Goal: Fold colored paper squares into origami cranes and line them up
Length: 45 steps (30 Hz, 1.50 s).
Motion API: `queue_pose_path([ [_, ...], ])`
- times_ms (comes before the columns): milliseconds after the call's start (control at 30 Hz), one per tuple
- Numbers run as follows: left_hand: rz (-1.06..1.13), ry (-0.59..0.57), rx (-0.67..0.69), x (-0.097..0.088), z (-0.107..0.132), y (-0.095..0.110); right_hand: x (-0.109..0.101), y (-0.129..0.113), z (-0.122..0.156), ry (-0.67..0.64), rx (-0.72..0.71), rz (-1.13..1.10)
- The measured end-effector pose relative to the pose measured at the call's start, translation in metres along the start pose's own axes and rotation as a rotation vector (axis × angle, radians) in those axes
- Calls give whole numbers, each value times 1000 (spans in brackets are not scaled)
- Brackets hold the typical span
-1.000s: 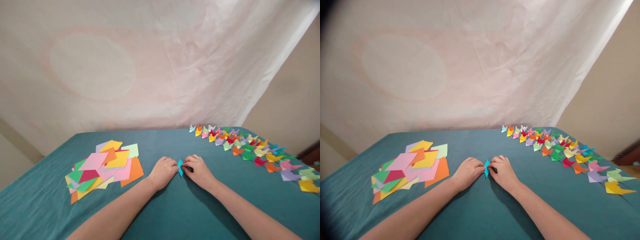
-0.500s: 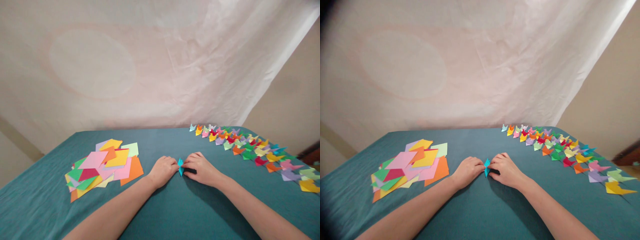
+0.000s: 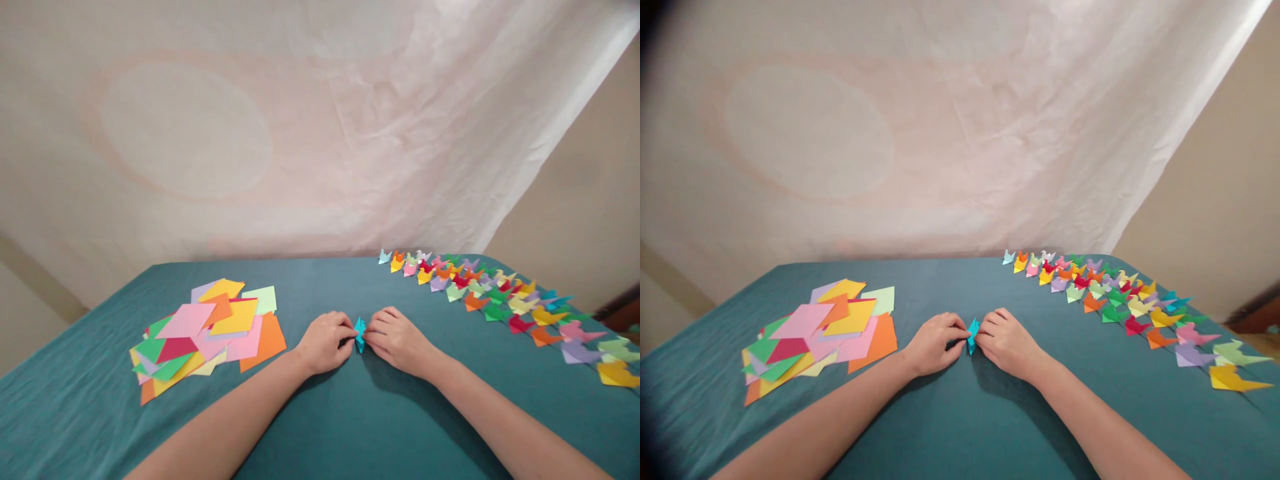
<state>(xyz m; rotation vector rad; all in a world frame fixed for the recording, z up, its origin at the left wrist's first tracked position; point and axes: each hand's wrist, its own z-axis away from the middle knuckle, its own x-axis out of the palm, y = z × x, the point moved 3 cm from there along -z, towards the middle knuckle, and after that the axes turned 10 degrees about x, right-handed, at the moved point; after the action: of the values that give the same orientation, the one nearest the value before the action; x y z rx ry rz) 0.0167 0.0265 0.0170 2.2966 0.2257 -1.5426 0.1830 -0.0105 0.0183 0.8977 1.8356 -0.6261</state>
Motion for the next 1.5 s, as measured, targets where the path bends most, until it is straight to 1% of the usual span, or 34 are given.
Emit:
queue_pose_path([
  [167,102,43,-66,2,0,-6,0,3,0,-32,156,-173],
  [333,196,81,-135,8,-3,-13,6,8,0,-8,242,-285],
  [500,174,88,-193,13,-7,-13,10,10,1,10,322,-360],
  [633,128,93,-236,14,-8,-12,14,11,0,12,414,-435],
  [767,108,107,-258,14,-7,-13,19,12,0,45,497,-459],
  [933,107,104,-275,14,-7,-13,24,13,0,56,536,-437],
  [1267,52,104,-307,15,-8,-12,25,12,0,56,527,-398],
  [1500,44,128,-293,13,-7,-10,27,12,-1,66,545,-377],
])
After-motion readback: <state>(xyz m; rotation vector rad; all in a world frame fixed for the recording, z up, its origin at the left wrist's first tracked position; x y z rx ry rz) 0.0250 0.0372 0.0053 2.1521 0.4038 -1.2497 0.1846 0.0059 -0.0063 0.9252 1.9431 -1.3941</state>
